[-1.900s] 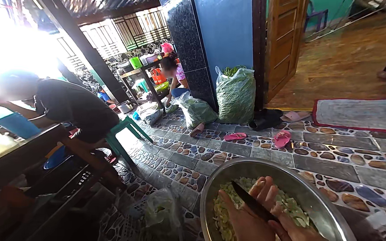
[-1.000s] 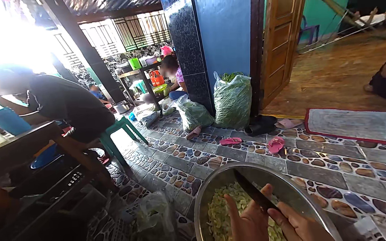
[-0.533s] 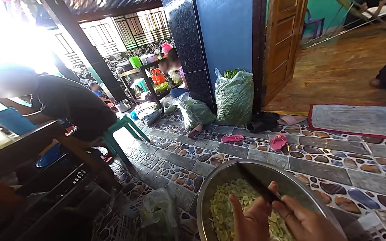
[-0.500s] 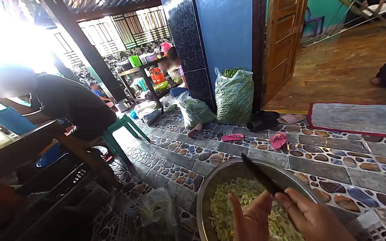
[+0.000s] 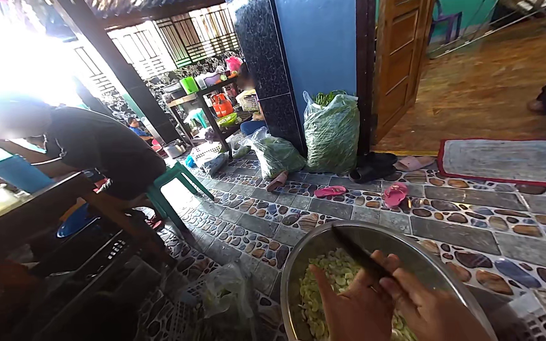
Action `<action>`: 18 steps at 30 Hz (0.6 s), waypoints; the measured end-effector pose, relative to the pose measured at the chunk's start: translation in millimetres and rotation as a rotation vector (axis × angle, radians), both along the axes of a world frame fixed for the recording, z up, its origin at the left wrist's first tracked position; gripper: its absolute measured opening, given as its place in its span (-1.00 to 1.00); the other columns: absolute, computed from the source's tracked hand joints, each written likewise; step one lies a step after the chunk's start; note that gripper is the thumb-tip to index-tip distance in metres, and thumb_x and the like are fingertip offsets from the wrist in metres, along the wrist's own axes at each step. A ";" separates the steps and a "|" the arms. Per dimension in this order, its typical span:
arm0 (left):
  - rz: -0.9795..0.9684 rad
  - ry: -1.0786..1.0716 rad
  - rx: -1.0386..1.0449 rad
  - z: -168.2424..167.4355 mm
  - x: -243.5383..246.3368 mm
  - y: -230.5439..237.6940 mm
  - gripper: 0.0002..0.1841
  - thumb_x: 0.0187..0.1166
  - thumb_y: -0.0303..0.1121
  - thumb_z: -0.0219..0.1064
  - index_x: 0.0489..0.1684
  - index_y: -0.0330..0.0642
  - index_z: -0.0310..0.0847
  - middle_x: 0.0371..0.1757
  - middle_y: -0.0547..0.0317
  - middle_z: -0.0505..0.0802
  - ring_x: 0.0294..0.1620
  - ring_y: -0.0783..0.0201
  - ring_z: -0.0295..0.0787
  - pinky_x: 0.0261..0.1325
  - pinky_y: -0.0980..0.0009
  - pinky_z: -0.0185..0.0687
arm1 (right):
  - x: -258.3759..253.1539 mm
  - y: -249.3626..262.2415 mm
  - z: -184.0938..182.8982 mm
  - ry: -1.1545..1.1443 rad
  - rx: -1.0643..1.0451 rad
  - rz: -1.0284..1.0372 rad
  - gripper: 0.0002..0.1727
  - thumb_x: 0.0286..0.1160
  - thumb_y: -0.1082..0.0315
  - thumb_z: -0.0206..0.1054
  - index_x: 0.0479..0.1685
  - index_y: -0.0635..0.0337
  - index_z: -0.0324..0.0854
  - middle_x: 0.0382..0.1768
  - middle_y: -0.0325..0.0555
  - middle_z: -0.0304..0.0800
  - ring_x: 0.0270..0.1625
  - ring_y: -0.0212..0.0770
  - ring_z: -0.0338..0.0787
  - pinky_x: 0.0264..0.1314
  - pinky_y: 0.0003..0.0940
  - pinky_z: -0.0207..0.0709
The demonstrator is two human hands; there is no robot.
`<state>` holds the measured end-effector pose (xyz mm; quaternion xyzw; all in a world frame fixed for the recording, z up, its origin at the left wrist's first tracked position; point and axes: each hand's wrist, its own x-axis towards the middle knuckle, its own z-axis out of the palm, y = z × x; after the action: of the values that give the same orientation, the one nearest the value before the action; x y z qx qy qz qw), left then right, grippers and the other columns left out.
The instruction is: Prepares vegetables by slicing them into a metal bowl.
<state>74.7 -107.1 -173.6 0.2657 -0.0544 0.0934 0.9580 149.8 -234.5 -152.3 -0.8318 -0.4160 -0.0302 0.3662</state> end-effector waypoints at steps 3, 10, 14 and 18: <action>0.051 -0.014 -0.067 -3.9 1.2 0.7 0.49 0.01 0.89 -0.47 0.77 -0.29 0.25 0.71 -0.10 0.52 0.76 0.05 0.38 0.71 0.14 0.33 | -27.4 -0.2 -3.7 0.013 -0.099 0.075 -0.42 0.87 0.01 0.02 -0.12 0.45 0.64 -0.59 0.25 0.70 -0.53 0.31 0.79 -0.54 0.23 0.58; 0.101 -0.041 -0.099 5.2 3.9 0.6 0.37 0.00 0.89 -0.41 0.87 0.08 0.01 0.64 -0.14 0.59 0.63 -0.05 0.55 0.51 0.12 0.54 | -9.2 -0.7 -4.9 -0.005 -0.036 0.037 -0.41 0.86 -0.08 0.00 -0.14 0.33 0.64 -0.59 0.15 0.71 -0.54 0.18 0.78 -0.57 0.13 0.54; 0.173 -0.092 -0.127 0.5 5.7 7.3 0.24 0.16 0.82 -0.41 0.88 0.20 0.08 0.73 -0.09 0.49 0.68 -0.20 0.45 0.49 -0.17 0.51 | -35.8 -4.1 -4.3 0.058 -0.084 0.156 -0.43 0.86 0.00 0.04 -0.05 0.43 0.68 -0.59 0.27 0.71 -0.53 0.33 0.79 -0.54 0.27 0.57; 0.192 -0.160 -0.159 -4.6 2.8 11.2 -0.01 0.16 0.80 -0.28 0.33 0.46 0.71 0.72 0.04 0.52 0.61 -0.17 0.52 0.46 -0.12 0.55 | -25.8 -9.5 11.4 0.400 0.156 0.184 -0.49 0.91 0.09 -0.01 0.01 0.48 0.56 -0.55 0.11 0.62 -0.57 -0.04 0.67 -0.49 -0.02 0.60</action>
<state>77.5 -95.9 -178.2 0.1849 -0.0973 0.2093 0.9553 124.0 -244.0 -140.8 -0.7489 -0.4056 0.1368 0.5059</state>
